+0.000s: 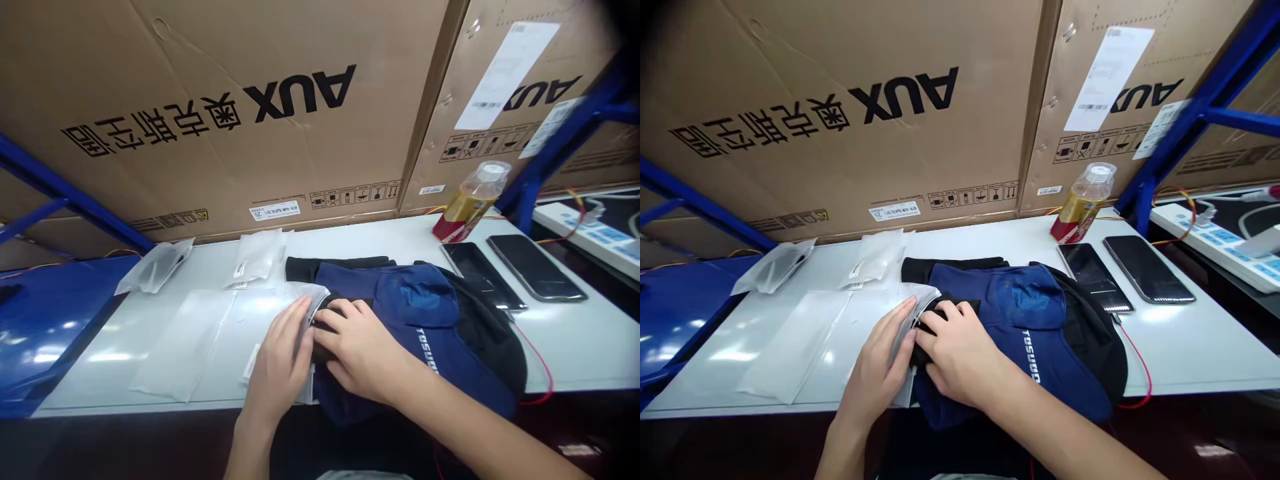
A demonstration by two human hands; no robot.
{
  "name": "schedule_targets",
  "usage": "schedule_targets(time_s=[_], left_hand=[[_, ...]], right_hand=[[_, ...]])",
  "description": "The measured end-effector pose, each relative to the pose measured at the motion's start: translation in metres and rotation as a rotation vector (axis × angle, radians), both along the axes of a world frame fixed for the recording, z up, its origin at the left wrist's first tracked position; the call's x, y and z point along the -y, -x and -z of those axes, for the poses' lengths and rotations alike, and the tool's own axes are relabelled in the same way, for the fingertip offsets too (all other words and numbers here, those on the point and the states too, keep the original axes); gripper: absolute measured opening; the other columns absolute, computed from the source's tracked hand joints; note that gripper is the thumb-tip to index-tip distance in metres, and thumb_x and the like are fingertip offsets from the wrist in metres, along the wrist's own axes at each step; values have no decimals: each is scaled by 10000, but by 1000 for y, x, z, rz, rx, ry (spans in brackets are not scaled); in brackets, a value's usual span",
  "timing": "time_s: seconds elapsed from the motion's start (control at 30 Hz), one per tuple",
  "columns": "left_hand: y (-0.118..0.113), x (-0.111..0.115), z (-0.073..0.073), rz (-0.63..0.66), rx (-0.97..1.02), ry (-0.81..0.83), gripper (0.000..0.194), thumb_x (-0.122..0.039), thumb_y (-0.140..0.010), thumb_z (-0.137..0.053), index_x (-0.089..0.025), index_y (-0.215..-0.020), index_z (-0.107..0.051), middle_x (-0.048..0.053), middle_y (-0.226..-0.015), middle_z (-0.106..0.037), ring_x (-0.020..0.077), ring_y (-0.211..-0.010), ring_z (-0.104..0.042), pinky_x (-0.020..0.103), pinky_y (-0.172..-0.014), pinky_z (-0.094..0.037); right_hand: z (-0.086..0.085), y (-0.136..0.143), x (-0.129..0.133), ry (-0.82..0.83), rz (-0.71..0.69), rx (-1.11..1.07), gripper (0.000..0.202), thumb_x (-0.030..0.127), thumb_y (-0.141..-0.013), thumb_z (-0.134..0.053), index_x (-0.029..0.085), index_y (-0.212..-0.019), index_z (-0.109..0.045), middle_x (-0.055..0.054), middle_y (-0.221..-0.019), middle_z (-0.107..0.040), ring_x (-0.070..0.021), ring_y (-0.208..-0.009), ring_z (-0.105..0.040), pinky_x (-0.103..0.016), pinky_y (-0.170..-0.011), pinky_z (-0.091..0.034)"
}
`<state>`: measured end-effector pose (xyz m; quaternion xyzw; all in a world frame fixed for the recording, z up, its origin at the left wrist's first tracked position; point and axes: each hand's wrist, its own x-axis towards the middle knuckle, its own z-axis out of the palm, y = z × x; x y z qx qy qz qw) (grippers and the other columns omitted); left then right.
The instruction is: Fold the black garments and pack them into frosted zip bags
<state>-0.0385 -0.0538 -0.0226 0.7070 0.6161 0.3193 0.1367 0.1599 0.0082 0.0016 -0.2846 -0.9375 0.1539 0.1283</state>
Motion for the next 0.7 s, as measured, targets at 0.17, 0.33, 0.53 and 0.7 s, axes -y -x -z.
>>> schedule_targets(time_s=[0.17,0.33,0.53,0.7], left_hand=[[-4,23,-9,-31,-107,-42,135,-295,-1065,-531,-231,-947,-548,34,-911,-625,212,-873,-632,353,-783,-516],[-4,27,-14,-18,-153,132,197,-305,-1067,-483,-241,-885,-524,11,-866,-605,196,-806,-606,323,-726,-470],[-13,27,-18,-113,-322,232,169,-293,-942,-608,-246,-836,-485,-21,-794,-584,195,-736,-608,319,-655,-434],[-20,37,-13,-81,-530,101,182,-223,-976,-546,-232,-799,-506,-18,-758,-572,189,-688,-595,338,-660,-412]], right_hand=[[0,0,1,89,40,-80,389,476,-1019,-587,246,-1321,-675,-93,-1401,-632,-330,-1251,-506,-496,-1005,-419],[6,1,4,99,77,-101,265,289,-1047,-552,278,-1273,-692,-62,-1370,-640,-298,-1242,-506,-465,-997,-413],[6,5,7,113,127,-139,268,216,-1019,-580,302,-1237,-709,-42,-1327,-654,-286,-1193,-515,-452,-921,-424],[5,8,7,112,161,-141,237,230,-1008,-596,291,-1195,-729,-45,-1293,-661,-280,-1145,-526,-452,-897,-435]])
